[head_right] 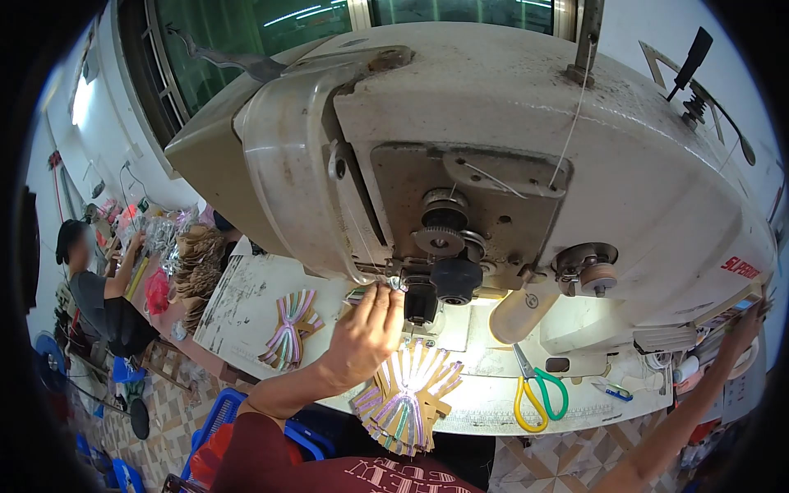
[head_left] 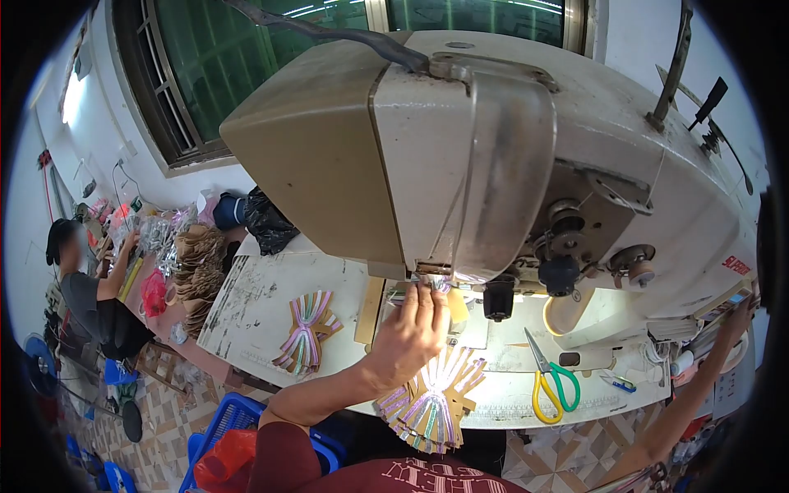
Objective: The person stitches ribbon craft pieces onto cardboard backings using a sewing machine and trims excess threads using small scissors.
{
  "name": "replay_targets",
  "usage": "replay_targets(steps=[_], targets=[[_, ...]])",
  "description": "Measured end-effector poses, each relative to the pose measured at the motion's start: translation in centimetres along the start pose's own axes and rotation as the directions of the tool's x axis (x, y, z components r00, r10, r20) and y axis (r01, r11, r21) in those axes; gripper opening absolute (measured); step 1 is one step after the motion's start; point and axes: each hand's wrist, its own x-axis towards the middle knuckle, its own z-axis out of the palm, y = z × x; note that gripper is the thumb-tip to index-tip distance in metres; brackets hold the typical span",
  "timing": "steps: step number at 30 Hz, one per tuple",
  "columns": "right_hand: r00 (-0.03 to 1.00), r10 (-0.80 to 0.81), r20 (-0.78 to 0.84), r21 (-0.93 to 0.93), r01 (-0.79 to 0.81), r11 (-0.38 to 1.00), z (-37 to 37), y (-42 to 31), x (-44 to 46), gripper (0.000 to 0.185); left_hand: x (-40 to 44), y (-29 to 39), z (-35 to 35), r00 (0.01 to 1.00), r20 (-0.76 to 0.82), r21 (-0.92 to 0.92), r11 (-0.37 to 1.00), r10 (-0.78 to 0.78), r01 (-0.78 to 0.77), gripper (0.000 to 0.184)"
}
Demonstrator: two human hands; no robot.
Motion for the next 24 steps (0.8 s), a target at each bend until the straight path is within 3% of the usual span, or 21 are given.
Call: replay_targets(steps=[2,6,8,10,12,13,14,17,21,24], targets=[[0.999,0.043,0.01,-0.019,-0.042,0.999,-0.7,1.0,-0.4,0.039,-1.0,-0.8,1.2,0.988,-0.151,-0.06,0.998,-0.026,0.018,0.026],[0.996,0.07,0.063,-0.015,-0.069,0.998,-1.2,1.3,-2.5,0.045,-1.6,-2.1,0.9,0.953,-0.174,-0.302,0.935,-0.247,0.187,0.029],[0.988,0.069,0.14,-0.032,-0.065,0.997,-1.7,1.1,-4.3,0.047,-2.0,-2.8,1.5,0.944,-0.18,-0.467,0.869,-0.277,0.166,0.032],[0.983,0.078,0.169,-0.042,-0.072,0.997,-1.3,-0.3,-7.4,0.05,-2.4,-3.5,2.2,0.949,-0.198,-0.486,0.866,-0.244,0.121,0.036],[0.995,0.097,0.01,-0.042,-0.097,0.994,-0.2,-3.8,-12.0,0.045,-3.0,-3.9,3.4,0.944,-0.153,-0.652,0.748,-0.291,0.125,0.028],[0.98,0.184,-0.077,0.07,-0.179,0.981,-1.1,-3.3,-12.6,0.039,-3.1,-4.1,4.3,0.941,-0.183,-0.699,0.711,-0.285,0.079,0.022],[0.97,0.223,-0.101,0.077,-0.216,0.973,-1.2,-4.6,-14.4,0.034,-2.5,-4.0,3.9,0.95,-0.204,-0.667,0.744,-0.235,0.04,0.017],[0.965,0.258,-0.047,0.058,-0.256,0.965,-2.2,-5.8,-17.4,0.022,-2.2,-3.9,3.9,0.966,-0.224,-0.686,0.725,-0.13,-0.061,0.024],[0.969,0.246,-0.015,0.043,-0.245,0.968,-4.0,-3.3,-16.9,0.025,-1.8,-3.7,1.6,0.981,-0.161,-0.524,0.833,0.106,-0.176,0.023],[0.955,0.297,-0.009,0.063,-0.295,0.953,-3.0,-3.8,-17.3,0.028,-1.3,-3.4,0.7,0.97,-0.165,-0.366,0.902,0.179,-0.229,0.019]])
